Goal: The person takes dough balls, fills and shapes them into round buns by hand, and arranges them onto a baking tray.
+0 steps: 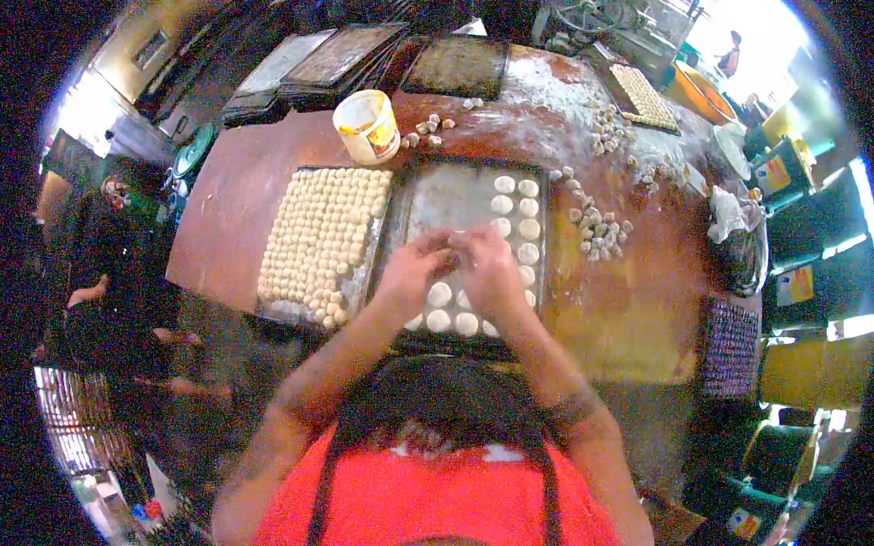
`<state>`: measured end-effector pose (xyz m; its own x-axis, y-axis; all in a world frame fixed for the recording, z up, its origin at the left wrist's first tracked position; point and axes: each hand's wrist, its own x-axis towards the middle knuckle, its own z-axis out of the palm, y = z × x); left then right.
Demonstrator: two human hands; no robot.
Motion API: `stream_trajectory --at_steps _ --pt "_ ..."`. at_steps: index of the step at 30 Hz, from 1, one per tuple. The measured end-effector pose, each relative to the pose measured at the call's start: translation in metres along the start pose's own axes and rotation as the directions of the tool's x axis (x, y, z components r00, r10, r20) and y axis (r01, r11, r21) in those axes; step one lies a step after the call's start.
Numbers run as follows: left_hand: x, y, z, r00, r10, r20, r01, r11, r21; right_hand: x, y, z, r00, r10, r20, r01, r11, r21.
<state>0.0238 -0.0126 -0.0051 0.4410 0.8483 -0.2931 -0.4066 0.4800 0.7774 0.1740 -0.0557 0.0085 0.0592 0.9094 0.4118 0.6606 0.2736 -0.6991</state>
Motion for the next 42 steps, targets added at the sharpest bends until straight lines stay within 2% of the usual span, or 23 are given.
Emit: stream_trajectory --at_steps 2,5,6,7,9,10,13,14,15,17,18,20,21,22,26,30,33,34,37,38,39,41,42 --pt "0.000 0.002 0.001 1.000 0.002 0.002 -0.002 0.999 0.042 -0.006 0.002 -0.001 0.995 -0.098 0.014 0.099 0.994 -0.054" --pt "0.006 0.004 0.001 0.995 0.076 0.062 -0.084 0.986 0.142 0.006 -0.003 -0.025 0.972 0.216 0.092 -0.228 0.960 0.164" --pt "0.008 0.005 0.003 0.990 0.121 0.070 -0.131 0.979 0.158 0.000 0.033 -0.020 0.906 0.298 0.300 -0.390 0.864 0.319" --pt "0.007 0.006 0.006 0.983 0.164 0.079 -0.176 0.968 0.177 -0.003 0.038 -0.014 0.912 0.311 0.268 -0.403 0.804 0.438" --pt "-0.002 0.012 0.018 0.997 0.064 0.054 -0.065 0.997 0.030 -0.006 0.041 -0.007 0.917 0.347 0.199 -0.388 0.648 0.656" --pt "-0.005 0.016 0.024 0.999 0.012 0.051 -0.010 0.999 -0.046 -0.002 0.024 -0.014 0.908 0.347 0.233 -0.378 0.444 0.812" --pt "-0.001 0.027 0.029 0.999 0.050 0.018 -0.052 0.992 0.119 0.006 -0.002 0.002 0.865 0.496 0.078 -0.337 0.456 0.824" --pt "-0.003 0.034 0.029 0.990 0.140 0.003 -0.136 0.954 0.267 0.006 -0.016 0.000 0.835 0.537 0.124 -0.369 0.377 0.850" --pt "-0.005 0.034 0.027 0.943 0.331 0.044 -0.308 0.810 0.500 0.008 -0.015 0.000 0.851 0.520 0.076 -0.356 0.463 0.812" --pt "-0.013 0.028 0.023 0.748 0.614 0.251 -0.514 0.297 0.805 0.016 -0.011 -0.005 0.883 0.469 -0.007 -0.328 0.628 0.706" --pt "-0.019 0.026 0.029 0.730 0.638 0.245 -0.529 0.300 0.794 0.021 -0.029 -0.017 0.928 0.342 -0.146 -0.287 0.908 0.304" --pt "-0.015 0.023 0.027 0.913 0.408 -0.001 -0.381 0.853 0.357 0.021 -0.030 -0.013 0.974 0.135 -0.184 -0.113 0.986 0.123" --pt "-0.012 0.023 0.025 0.973 0.227 -0.045 -0.225 0.973 0.049 0.019 -0.031 -0.011 0.981 0.031 -0.191 -0.026 0.999 0.030" --pt "-0.008 0.032 0.018 0.997 0.073 0.027 -0.070 0.994 -0.080 0.015 -0.036 -0.010 0.984 -0.079 -0.158 0.080 0.997 -0.004" --pt "-0.007 0.041 -0.003 0.996 0.077 -0.037 -0.075 0.996 0.045 0.022 -0.036 -0.019 0.994 -0.106 0.025 0.107 0.993 -0.053" --pt "-0.014 0.028 0.006 0.975 -0.056 0.213 0.079 0.991 -0.103 0.035 -0.026 -0.011 0.940 -0.275 0.201 0.223 0.943 0.249" --pt "-0.011 0.012 -0.008 0.957 -0.176 0.231 0.223 0.955 -0.195 0.031 -0.018 -0.008 0.955 -0.244 0.167 0.215 0.961 0.176" --pt "-0.017 0.010 0.002 0.970 -0.167 0.174 0.205 0.953 -0.225 0.021 -0.015 0.004 0.996 -0.002 0.087 -0.014 0.983 0.181" --pt "-0.019 0.006 -0.003 0.978 -0.196 0.077 0.205 0.969 -0.137 0.000 0.005 0.031 0.987 0.118 0.105 -0.148 0.924 0.354" --pt "-0.009 -0.006 -0.018 0.982 -0.187 0.018 0.187 0.969 -0.162 -0.008 0.008 0.038 0.981 0.149 0.128 -0.178 0.950 0.256" --pt "-0.012 -0.004 -0.020 0.991 -0.072 -0.112 0.059 0.991 -0.116 -0.015 0.011 0.038 0.916 0.298 0.269 -0.383 0.850 0.363" --pt "-0.012 -0.011 -0.027 0.931 0.280 -0.236 -0.120 0.843 0.525 -0.020 0.041 0.058 0.919 0.342 0.198 -0.395 0.788 0.473" --pt "-0.017 -0.013 -0.027 0.949 0.275 -0.155 -0.108 0.745 0.659 -0.025 0.063 0.069 0.899 0.373 0.229 -0.437 0.767 0.469"
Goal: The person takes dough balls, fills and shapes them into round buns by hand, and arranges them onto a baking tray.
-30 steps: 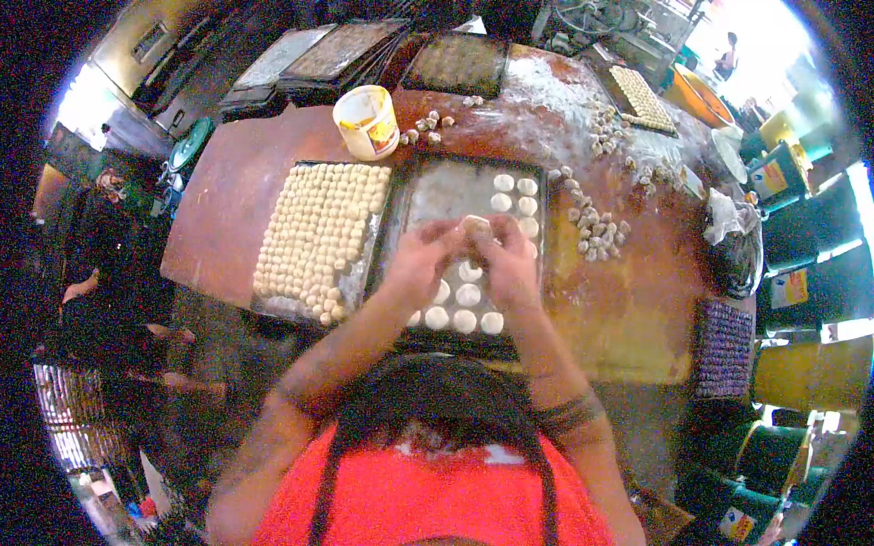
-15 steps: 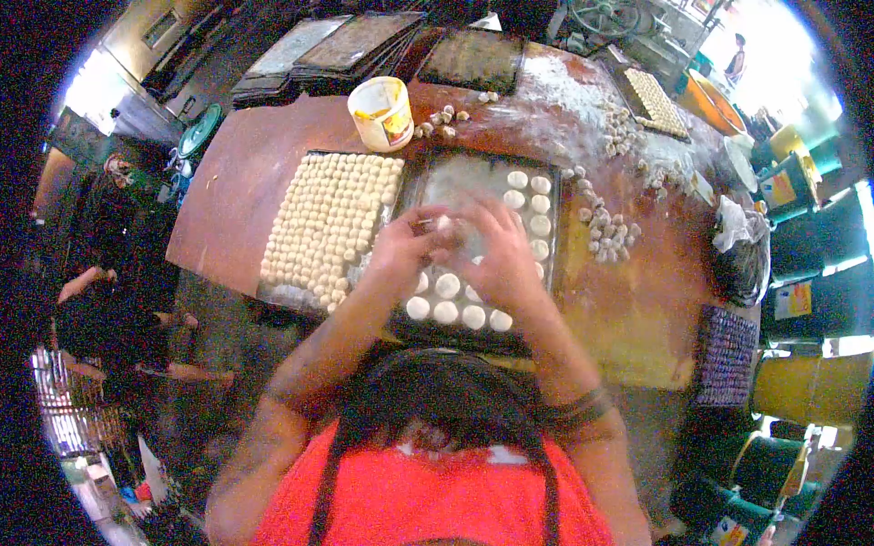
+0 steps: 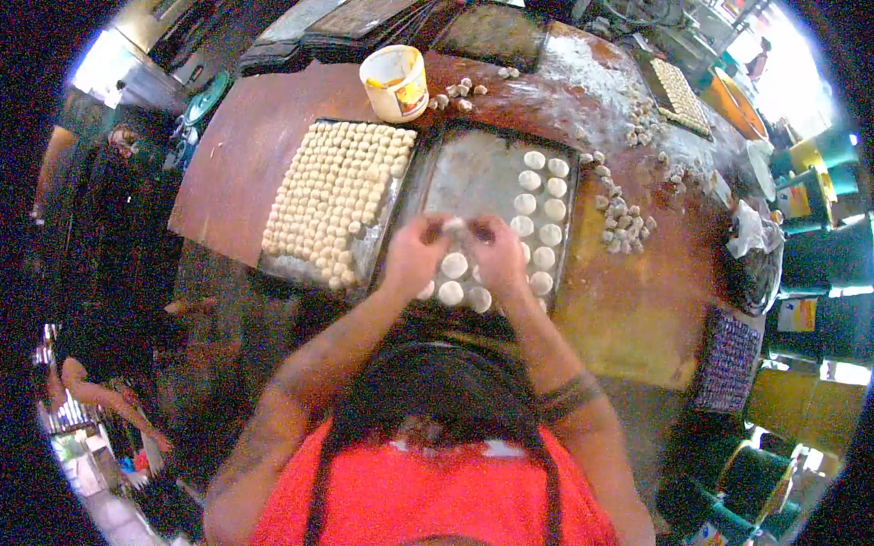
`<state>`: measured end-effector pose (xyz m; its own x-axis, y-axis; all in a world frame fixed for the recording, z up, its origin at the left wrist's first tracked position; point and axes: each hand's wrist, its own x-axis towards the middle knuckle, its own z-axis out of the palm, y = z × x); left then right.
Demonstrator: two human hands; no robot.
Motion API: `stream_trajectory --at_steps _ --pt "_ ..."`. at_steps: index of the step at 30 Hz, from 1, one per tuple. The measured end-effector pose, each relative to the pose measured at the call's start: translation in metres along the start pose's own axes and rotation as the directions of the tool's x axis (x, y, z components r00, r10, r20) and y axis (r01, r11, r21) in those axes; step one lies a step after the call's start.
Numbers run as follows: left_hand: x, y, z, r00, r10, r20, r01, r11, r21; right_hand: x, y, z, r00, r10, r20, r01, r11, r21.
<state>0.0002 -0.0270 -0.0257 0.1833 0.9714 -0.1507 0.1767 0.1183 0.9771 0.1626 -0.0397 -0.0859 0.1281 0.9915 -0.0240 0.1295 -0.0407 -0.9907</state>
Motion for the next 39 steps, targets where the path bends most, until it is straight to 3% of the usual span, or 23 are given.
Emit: stream_trajectory --at_steps 1,3,4,6,7,10,11,13,17,18,19,21,23,25,26,29,30,31,32,33,34,37,39 --pt "-0.005 -0.001 0.000 0.996 0.036 0.078 -0.048 0.986 0.161 0.004 -0.008 0.001 0.997 0.073 0.017 -0.072 0.995 -0.076" --pt "-0.007 -0.036 -0.001 0.991 0.100 0.085 -0.118 0.961 0.249 0.008 -0.023 0.001 0.974 0.222 0.033 -0.209 0.952 -0.223" --pt "-0.009 -0.036 -0.004 0.994 0.100 0.048 -0.109 0.952 0.286 0.015 -0.011 0.003 0.980 0.199 -0.017 -0.190 0.902 -0.388" --pt "-0.012 -0.038 -0.011 0.990 0.138 -0.004 -0.125 0.909 0.398 0.025 0.004 0.006 0.991 0.087 0.102 0.009 0.718 -0.696" --pt "-0.014 -0.045 -0.017 0.995 0.095 -0.013 -0.089 0.961 0.262 0.026 0.010 0.006 0.984 0.048 0.173 0.114 0.578 -0.808" --pt "-0.008 -0.073 -0.029 0.995 0.024 -0.093 -0.034 0.994 -0.104 0.011 0.015 0.008 0.949 -0.229 0.216 0.313 0.619 -0.720" --pt "-0.011 -0.078 -0.033 0.996 -0.058 -0.061 0.053 0.996 -0.077 0.001 0.015 0.010 0.929 -0.304 0.213 0.365 0.642 -0.675" --pt "-0.019 -0.063 -0.038 0.975 -0.223 -0.013 0.222 0.975 -0.021 -0.023 0.028 0.013 0.839 -0.418 0.349 0.534 0.503 -0.680" --pt "-0.032 -0.057 -0.033 0.974 -0.211 0.077 0.200 0.972 0.126 0.041 0.076 -0.040 0.765 -0.323 0.558 0.641 0.298 -0.707" --pt "-0.031 -0.067 -0.039 0.989 -0.140 0.038 0.130 0.972 0.195 0.057 0.022 -0.061 0.989 -0.004 0.150 0.116 0.656 -0.746" --pt "-0.031 -0.040 -0.047 0.995 -0.096 -0.006 0.093 0.941 0.325 0.070 0.015 -0.090 0.961 -0.276 0.012 0.179 0.588 -0.789" --pt "-0.014 -0.070 -0.077 0.985 0.162 -0.064 -0.096 0.809 0.580 0.100 0.056 -0.164 0.815 -0.567 -0.122 0.163 0.427 -0.890" --pt "0.005 -0.070 -0.099 0.952 0.278 -0.127 -0.087 0.644 0.760 0.098 0.110 -0.225 0.909 -0.390 -0.145 -0.079 0.181 -0.980" --pt "0.019 -0.074 -0.114 0.890 0.438 -0.123 -0.064 0.388 0.919 0.079 0.109 -0.240 0.920 -0.384 -0.073 -0.008 0.170 -0.985" --pt "0.029 -0.084 -0.126 0.895 0.434 -0.104 -0.066 0.358 0.931 0.073 0.105 -0.246 0.924 -0.381 -0.038 0.026 0.161 -0.987" --pt "0.042 -0.103 -0.135 0.926 0.367 -0.090 -0.029 0.308 0.951 0.043 0.055 -0.217 0.957 -0.087 -0.276 -0.230 0.350 -0.908" --pt "0.045 -0.092 -0.128 0.938 0.323 -0.127 0.023 0.308 0.951 0.035 0.080 -0.210 0.901 -0.234 -0.365 -0.226 0.465 -0.856" --pt "0.048 -0.082 -0.123 0.946 0.280 -0.163 0.074 0.305 0.950 0.024 0.081 -0.196 0.911 -0.139 -0.388 -0.197 0.678 -0.708" --pt "0.049 -0.073 -0.109 0.947 0.167 -0.276 0.114 0.629 0.769 0.013 0.073 -0.171 0.923 -0.046 -0.382 -0.167 0.846 -0.506" --pt "0.047 -0.057 -0.087 0.944 -0.048 -0.327 0.201 0.869 0.452 0.004 0.060 -0.147 0.952 -0.056 -0.300 -0.092 0.884 -0.458" --pt "0.049 -0.058 -0.072 0.972 -0.178 -0.153 0.190 0.980 0.065 -0.005 0.038 -0.118 0.973 -0.073 -0.217 -0.021 0.916 -0.400" --pt "0.038 -0.021 -0.013 0.957 -0.224 0.183 0.275 0.902 -0.333 -0.017 -0.047 -0.045 0.985 -0.151 -0.085 0.109 0.921 -0.374" --pt "0.037 -0.017 0.009 0.941 -0.226 0.254 0.313 0.865 -0.392 -0.012 -0.062 -0.032 0.946 -0.319 0.057 0.317 0.874 -0.369"
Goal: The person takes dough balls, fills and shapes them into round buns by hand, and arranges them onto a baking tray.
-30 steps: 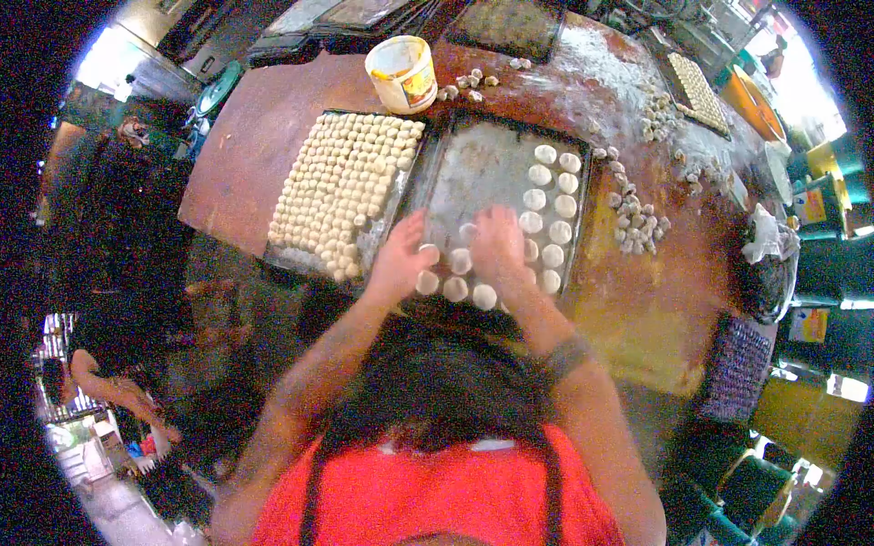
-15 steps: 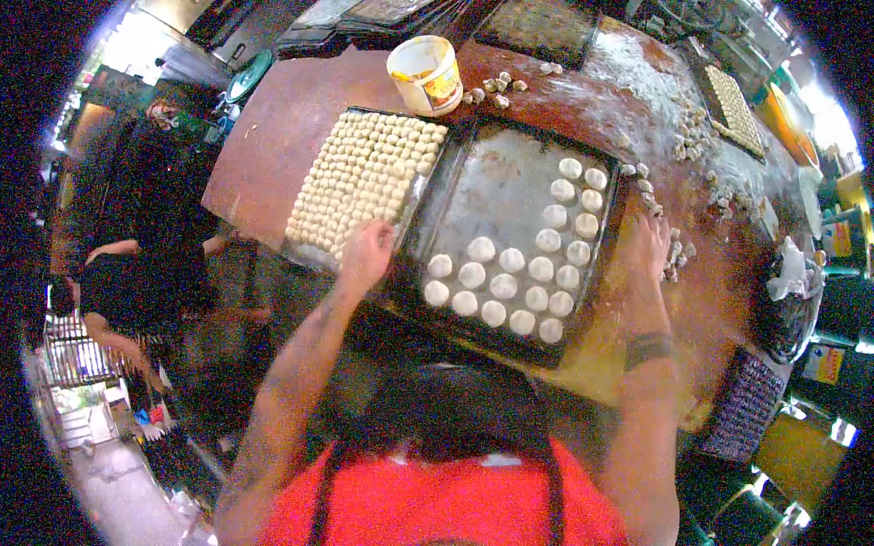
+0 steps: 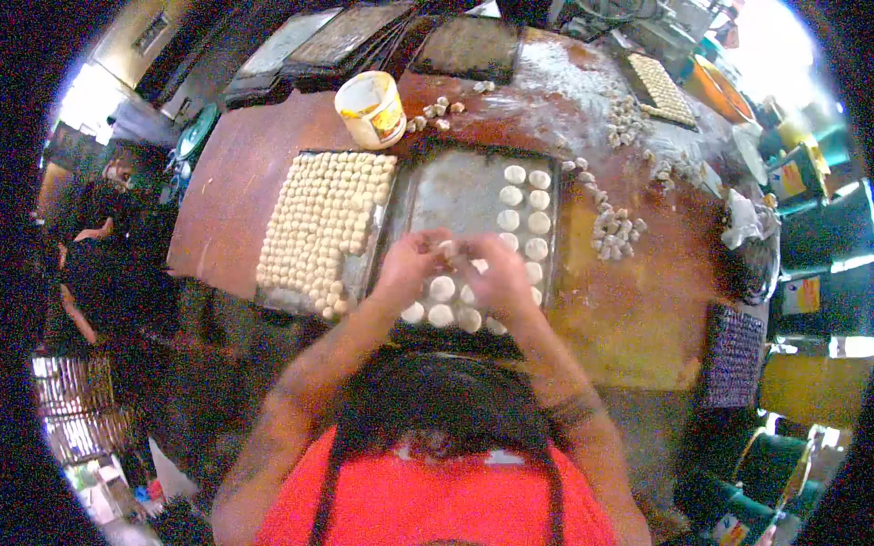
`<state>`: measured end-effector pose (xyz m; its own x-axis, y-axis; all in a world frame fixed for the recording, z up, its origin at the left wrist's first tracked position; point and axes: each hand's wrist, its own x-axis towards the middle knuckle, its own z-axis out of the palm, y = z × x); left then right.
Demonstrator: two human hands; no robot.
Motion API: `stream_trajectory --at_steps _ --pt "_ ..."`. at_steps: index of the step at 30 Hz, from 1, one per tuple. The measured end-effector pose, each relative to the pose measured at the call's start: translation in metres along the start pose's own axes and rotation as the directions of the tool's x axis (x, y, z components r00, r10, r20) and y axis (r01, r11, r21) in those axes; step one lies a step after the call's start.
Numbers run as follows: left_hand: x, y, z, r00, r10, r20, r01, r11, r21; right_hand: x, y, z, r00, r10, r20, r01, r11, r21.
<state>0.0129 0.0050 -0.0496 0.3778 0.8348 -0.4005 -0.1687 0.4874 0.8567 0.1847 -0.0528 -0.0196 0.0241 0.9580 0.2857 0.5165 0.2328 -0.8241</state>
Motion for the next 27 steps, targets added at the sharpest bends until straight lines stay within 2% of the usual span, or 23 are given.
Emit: stream_trajectory --at_steps 2,5,6,7,8,9,11,12,14,15,16,17,19,20,21,22,23,24,25,26,27 --pt "-0.010 0.009 0.018 0.999 0.039 0.037 -0.037 0.998 -0.052 0.005 0.004 -0.001 0.985 -0.167 -0.041 0.150 0.951 -0.269" --pt "-0.012 0.011 0.028 0.998 0.064 0.027 -0.059 0.985 -0.164 0.006 0.000 0.004 0.977 -0.214 -0.019 0.197 0.924 -0.329" --pt "-0.011 0.010 0.028 0.998 0.062 0.017 -0.057 0.978 -0.203 0.005 -0.009 0.001 0.991 -0.110 -0.073 0.088 0.963 -0.254" --pt "-0.007 0.009 0.021 0.989 0.083 0.125 -0.063 0.985 -0.159 0.005 -0.022 -0.005 0.993 -0.001 -0.121 -0.020 0.985 -0.174" --pt "-0.005 0.007 0.018 0.981 0.115 0.157 -0.105 0.992 -0.074 0.006 -0.030 -0.009 0.981 0.111 -0.162 -0.126 0.988 -0.089" --pt "-0.010 0.017 0.020 0.971 0.147 0.189 -0.151 0.989 0.007 0.007 -0.026 -0.017 0.986 0.099 -0.136 -0.105 0.994 -0.038" --pt "-0.016 0.029 0.022 0.966 0.160 0.202 -0.185 0.976 0.114 0.009 -0.006 -0.028 0.970 0.216 0.109 -0.234 0.952 0.198" --pt "-0.019 0.032 0.026 0.969 0.165 0.186 -0.167 0.986 -0.003 0.009 0.000 -0.028 0.940 0.249 0.233 -0.313 0.901 0.302" --pt "-0.023 0.035 0.039 0.972 0.173 0.157 -0.133 0.963 -0.234 0.009 0.008 -0.026 0.926 0.328 0.185 -0.371 0.715 0.592" --pt "-0.023 0.039 0.044 0.965 0.130 0.228 -0.041 0.932 -0.359 0.009 0.005 -0.024 0.904 0.391 0.172 -0.386 0.576 0.721" --pt "-0.021 0.044 0.045 0.970 0.158 0.188 -0.107 0.961 -0.255 0.011 -0.002 -0.020 0.876 0.450 0.173 -0.378 0.418 0.826" --pt "-0.019 0.048 0.045 0.971 0.187 0.148 -0.166 0.976 -0.144 0.012 -0.013 -0.012 0.858 0.504 0.096 -0.371 0.481 0.794" --pt "-0.022 0.057 0.046 0.952 0.297 0.079 -0.306 0.938 0.163 0.014 -0.042 -0.013 0.861 0.504 0.066 -0.299 0.397 0.868" --pt "-0.023 0.053 0.047 0.894 0.443 0.074 -0.446 0.855 0.264 0.015 -0.049 -0.014 0.863 0.503 0.048 -0.258 0.357 0.898" --pt "-0.027 0.043 0.050 0.811 0.580 0.079 -0.566 0.742 0.360 0.012 -0.033 -0.015 0.920 0.386 -0.068 -0.156 0.521 0.839" --pt "-0.036 0.044 0.056 0.709 0.698 0.098 -0.657 0.604 0.452 0.015 -0.036 -0.016 0.934 0.283 -0.216 -0.112 0.809 0.577" --pt "-0.047 0.047 0.064 0.782 0.623 0.008 -0.591 0.738 0.328 0.017 -0.043 -0.019 0.940 0.133 -0.315 -0.062 0.972 0.226" --pt "-0.040 0.047 0.061 0.893 0.451 0.004 -0.450 0.889 0.087 0.018 -0.047 -0.020 0.935 -0.045 -0.351 -0.012 0.987 -0.160" --pt "-0.026 0.048 0.055 0.963 0.265 0.051 -0.254 0.955 -0.155 0.018 -0.048 -0.017 0.932 -0.122 -0.340 0.041 0.971 -0.237" --pt "-0.015 0.049 0.050 0.986 0.085 0.143 -0.026 0.927 -0.375 0.015 -0.048 -0.016 0.958 -0.101 -0.268 0.040 0.973 -0.226" --pt "-0.013 0.054 0.039 0.971 0.068 0.229 0.037 0.906 -0.423 0.012 -0.048 -0.017 0.978 -0.084 -0.192 0.041 0.976 -0.216"
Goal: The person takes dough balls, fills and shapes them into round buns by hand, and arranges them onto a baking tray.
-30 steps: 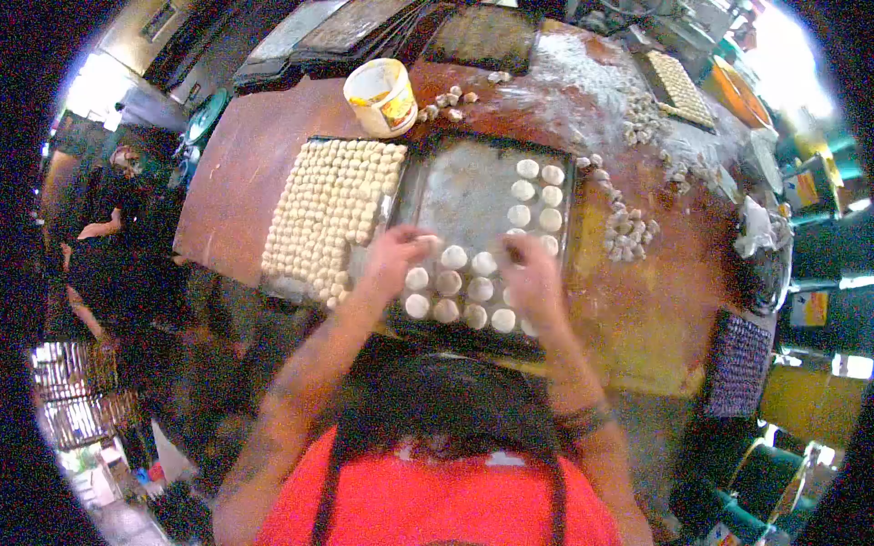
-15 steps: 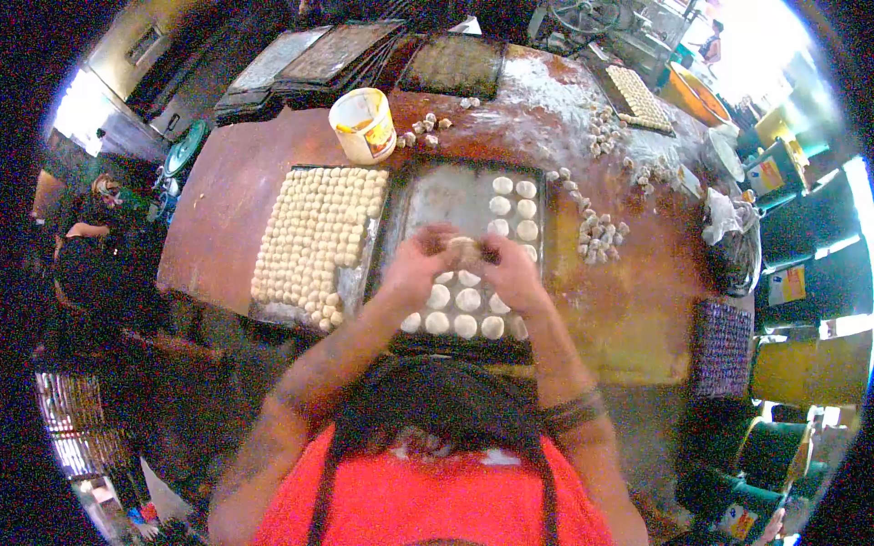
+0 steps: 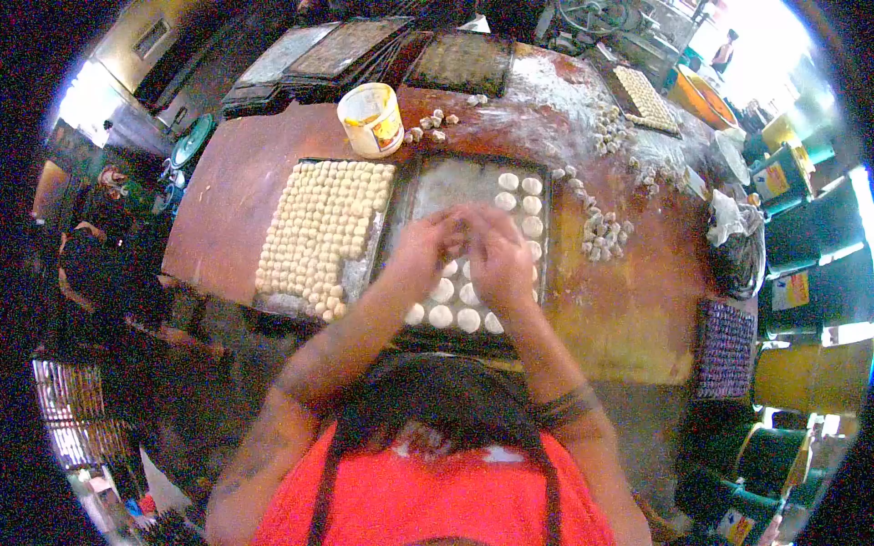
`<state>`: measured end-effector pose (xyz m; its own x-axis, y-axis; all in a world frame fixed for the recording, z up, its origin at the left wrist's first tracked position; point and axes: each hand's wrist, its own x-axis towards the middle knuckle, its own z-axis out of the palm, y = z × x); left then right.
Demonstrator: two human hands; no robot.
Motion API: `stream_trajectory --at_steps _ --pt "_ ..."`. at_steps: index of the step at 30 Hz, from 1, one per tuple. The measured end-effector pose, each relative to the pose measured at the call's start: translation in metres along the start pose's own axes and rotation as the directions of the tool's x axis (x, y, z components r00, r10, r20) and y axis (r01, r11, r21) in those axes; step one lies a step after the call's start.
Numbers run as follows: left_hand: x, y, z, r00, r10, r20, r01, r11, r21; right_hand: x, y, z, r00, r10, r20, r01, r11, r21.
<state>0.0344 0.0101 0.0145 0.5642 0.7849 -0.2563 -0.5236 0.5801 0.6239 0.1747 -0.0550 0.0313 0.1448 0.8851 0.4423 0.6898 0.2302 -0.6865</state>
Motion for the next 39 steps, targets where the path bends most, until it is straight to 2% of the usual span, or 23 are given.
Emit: stream_trajectory --at_steps 4,6,7,9,11,13,15,17,18,19,21,22,23,24,27,28,29,31,33,35,37,38,39 --pt "-0.005 0.008 -0.010 0.987 0.066 -0.144 -0.029 0.969 0.247 0.013 -0.007 -0.014 0.980 -0.047 0.192 0.022 0.991 0.130" --pt "-0.012 -0.003 -0.001 1.000 -0.024 -0.012 0.025 0.978 0.205 0.018 -0.006 -0.014 0.936 -0.108 0.335 0.059 0.987 0.151" --pt "-0.013 -0.007 0.002 0.996 -0.065 0.056 0.054 0.981 0.186 0.017 0.005 -0.008 0.920 -0.159 0.359 0.033 0.942 0.333" --pt "-0.010 -0.021 -0.017 0.976 -0.176 0.130 0.170 0.984 0.050 0.021 0.024 0.000 0.891 -0.288 0.351 0.192 0.940 0.283" --pt "-0.010 -0.040 -0.040 0.966 -0.239 0.098 0.236 0.971 0.037 0.004 0.040 0.017 0.941 -0.185 0.283 0.113 0.961 0.253" --pt "-0.025 -0.046 -0.038 0.967 -0.254 0.015 0.252 0.964 0.080 -0.028 0.038 0.037 0.922 0.299 0.247 -0.364 0.887 0.285" --pt "-0.032 -0.056 -0.063 0.952 -0.279 -0.125 0.288 0.956 0.064 -0.064 0.058 0.072 0.956 0.149 0.252 -0.248 0.867 0.432" --pt "-0.044 -0.047 -0.071 0.936 -0.097 -0.340 0.155 0.977 0.146 -0.074 0.045 0.078 0.710 0.394 0.583 -0.684 0.584 0.438" --pt "-0.046 -0.048 -0.084 0.917 0.056 -0.396 0.087 0.938 0.335 -0.078 0.057 0.096 0.763 0.393 0.512 -0.635 0.605 0.481" --pt "-0.047 -0.053 -0.098 0.926 0.157 -0.342 0.058 0.838 0.542 -0.070 0.054 0.106 0.809 0.390 0.439 -0.583 0.625 0.519" --pt "-0.048 -0.056 -0.121 0.935 0.311 -0.171 -0.011 0.508 0.861 -0.053 0.047 0.110 0.792 0.441 0.422 -0.576 0.769 0.278" --pt "-0.060 -0.031 -0.096 0.936 0.299 -0.186 0.108 0.261 0.959 -0.044 0.052 0.120 0.821 0.406 0.403 -0.509 0.839 0.193" --pt "-0.055 -0.038 -0.117 0.872 0.489 0.007 -0.127 0.212 0.969 -0.034 0.057 0.129 0.849 0.362 0.386 -0.430 0.897 0.105" --pt "-0.055 -0.028 -0.124 0.867 0.496 -0.038 -0.085 0.222 0.971 -0.025 0.052 0.129 0.822 0.391 0.414 -0.439 0.898 0.025" --pt "-0.061 -0.001 -0.169 0.805 0.551 -0.220 -0.001 0.373 0.928 -0.023 0.060 0.147 0.868 0.136 0.478 0.031 0.945 -0.326" --pt "-0.066 0.020 -0.172 0.780 0.539 -0.318 0.092 0.404 0.910 -0.012 0.041 0.132 0.776 0.256 0.576 -0.030 0.928 -0.372" --pt "-0.074 0.030 -0.170 0.698 0.583 -0.415 0.121 0.476 0.871 -0.017 0.038 0.135 0.817 0.181 0.547 0.010 0.945 -0.327" --pt "-0.075 0.045 -0.189 0.650 0.635 -0.418 0.238 0.353 0.905 -0.039 0.035 0.136 0.881 0.050 0.470 0.081 0.964 -0.254" --pt "-0.061 0.043 -0.199 0.746 0.647 -0.157 0.228 -0.027 0.973 -0.064 0.033 0.142 0.887 -0.155 0.436 0.247 0.955 -0.162" --pt "-0.046 0.038 -0.204 0.793 0.606 0.064 0.177 -0.330 0.927 -0.063 0.048 0.138 0.880 -0.186 0.437 0.242 0.967 -0.075" --pt "-0.035 0.033 -0.214 0.799 0.557 0.229 0.135 -0.537 0.833 -0.034 0.063 0.123 0.867 -0.040 0.496 0.037 0.999 0.014" --pt "-0.028 0.033 -0.227 0.831 0.510 0.222 0.133 -0.570 0.811 -0.023 0.070 0.103 0.911 0.036 0.410 -0.040 0.999 0.000" --pt "-0.029 0.037 -0.218 0.813 0.511 0.277 0.125 -0.619 0.776 -0.019 0.099 0.091 0.987 -0.018 0.161 0.005 0.997 0.083"
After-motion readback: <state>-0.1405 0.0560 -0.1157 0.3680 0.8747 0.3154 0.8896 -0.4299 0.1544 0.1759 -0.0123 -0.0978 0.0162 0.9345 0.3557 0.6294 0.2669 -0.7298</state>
